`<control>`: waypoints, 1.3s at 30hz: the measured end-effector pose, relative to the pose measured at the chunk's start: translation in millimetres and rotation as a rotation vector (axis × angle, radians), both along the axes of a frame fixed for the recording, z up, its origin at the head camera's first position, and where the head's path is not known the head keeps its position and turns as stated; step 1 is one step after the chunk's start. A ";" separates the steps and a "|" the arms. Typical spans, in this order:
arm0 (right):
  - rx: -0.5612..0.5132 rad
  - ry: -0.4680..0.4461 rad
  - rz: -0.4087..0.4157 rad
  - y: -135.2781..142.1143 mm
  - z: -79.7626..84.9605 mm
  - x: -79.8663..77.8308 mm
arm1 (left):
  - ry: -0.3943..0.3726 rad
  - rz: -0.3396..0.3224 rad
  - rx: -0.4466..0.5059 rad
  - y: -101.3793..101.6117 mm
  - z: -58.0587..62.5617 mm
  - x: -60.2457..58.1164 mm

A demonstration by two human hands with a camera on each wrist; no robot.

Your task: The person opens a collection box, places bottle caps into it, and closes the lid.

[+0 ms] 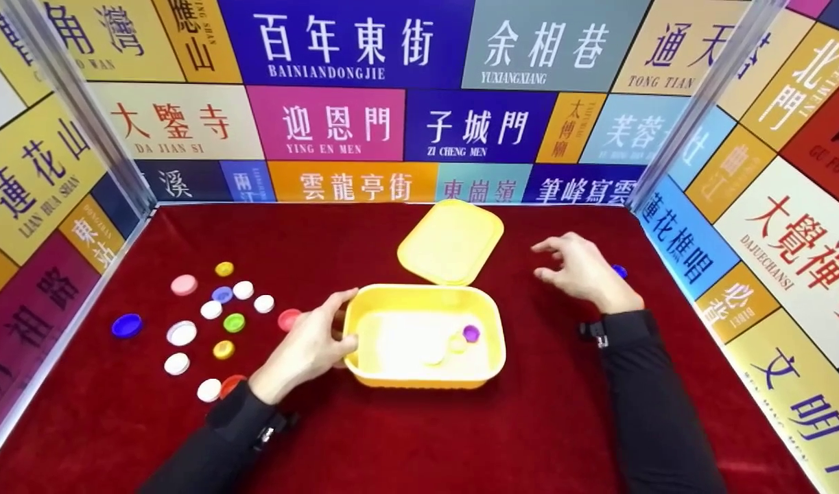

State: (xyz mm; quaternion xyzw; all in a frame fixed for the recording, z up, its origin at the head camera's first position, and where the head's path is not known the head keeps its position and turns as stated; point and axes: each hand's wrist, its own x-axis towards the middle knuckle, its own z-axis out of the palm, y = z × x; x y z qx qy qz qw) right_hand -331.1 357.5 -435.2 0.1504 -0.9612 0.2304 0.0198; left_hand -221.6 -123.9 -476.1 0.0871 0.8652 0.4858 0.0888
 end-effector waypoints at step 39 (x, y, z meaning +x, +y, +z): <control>0.137 -0.096 -0.139 60.8 -29.7 -31.3 | 0.024 -0.007 0.001 -0.2 -1.9 -0.3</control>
